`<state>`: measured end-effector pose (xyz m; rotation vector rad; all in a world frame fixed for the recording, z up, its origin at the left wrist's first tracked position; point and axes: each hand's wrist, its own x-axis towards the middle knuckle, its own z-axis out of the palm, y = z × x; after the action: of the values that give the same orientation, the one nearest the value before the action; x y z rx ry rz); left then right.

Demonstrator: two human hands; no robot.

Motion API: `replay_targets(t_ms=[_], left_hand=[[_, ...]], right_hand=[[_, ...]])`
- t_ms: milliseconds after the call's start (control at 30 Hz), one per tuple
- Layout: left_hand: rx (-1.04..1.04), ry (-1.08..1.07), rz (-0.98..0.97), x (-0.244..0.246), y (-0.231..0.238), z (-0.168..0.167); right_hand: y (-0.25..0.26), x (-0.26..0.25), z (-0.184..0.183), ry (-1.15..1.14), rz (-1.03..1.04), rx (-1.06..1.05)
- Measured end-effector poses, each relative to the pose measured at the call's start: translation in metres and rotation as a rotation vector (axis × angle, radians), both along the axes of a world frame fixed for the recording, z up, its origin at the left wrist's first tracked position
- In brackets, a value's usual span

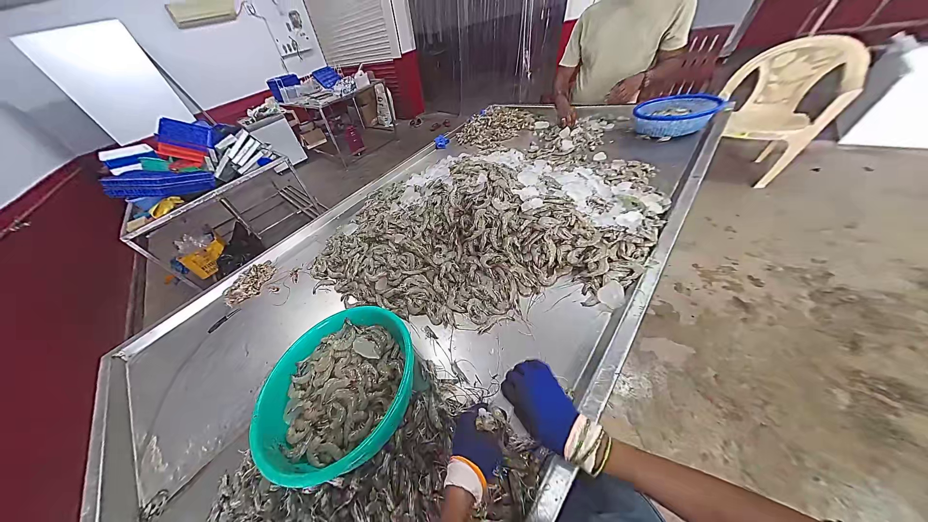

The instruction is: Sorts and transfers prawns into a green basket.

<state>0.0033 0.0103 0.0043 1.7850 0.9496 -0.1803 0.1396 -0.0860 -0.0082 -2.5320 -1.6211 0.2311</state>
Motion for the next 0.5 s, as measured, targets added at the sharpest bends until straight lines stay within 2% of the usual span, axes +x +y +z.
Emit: replay_targets(t_ms=[67, 167, 233, 267, 333, 367, 400, 467, 500], left_hand=[[-0.113, -0.021, 0.107, -0.009, 0.002, 0.003], [-0.202, -0.083, 0.221, -0.024, 0.011, 0.014], [-0.300, -0.375, 0.315, -0.036, 0.029, 0.014], [-0.427, -0.584, 0.408, -0.037, 0.041, 0.013], [-0.687, -0.878, 0.717, -0.041, 0.065, 0.030], [-0.736, -0.980, 0.918, -0.042, 0.078, 0.044], [-0.819, -1.091, 1.023, -0.045, 0.094, 0.049], [-0.957, -1.150, 1.042, -0.053, 0.127, 0.033], [-0.945, -1.092, 1.021, -0.056, 0.133, 0.028]], right_hand=[[-0.009, 0.029, 0.000, 0.023, -0.190, -0.023], [-0.028, 0.061, -0.014, 0.266, -0.406, -0.313], [-0.036, 0.074, -0.021, 0.444, -0.302, -0.354], [-0.034, 0.086, -0.018, 0.498, -0.212, -0.314], [-0.011, 0.116, -0.008, 0.436, -0.175, -0.259], [0.008, 0.139, -0.007, 0.368, -0.224, -0.221], [0.030, 0.164, -0.009, 0.303, -0.283, -0.181], [0.068, 0.205, -0.028, 0.216, -0.398, -0.076], [0.085, 0.212, -0.040, 0.201, -0.454, -0.035]])
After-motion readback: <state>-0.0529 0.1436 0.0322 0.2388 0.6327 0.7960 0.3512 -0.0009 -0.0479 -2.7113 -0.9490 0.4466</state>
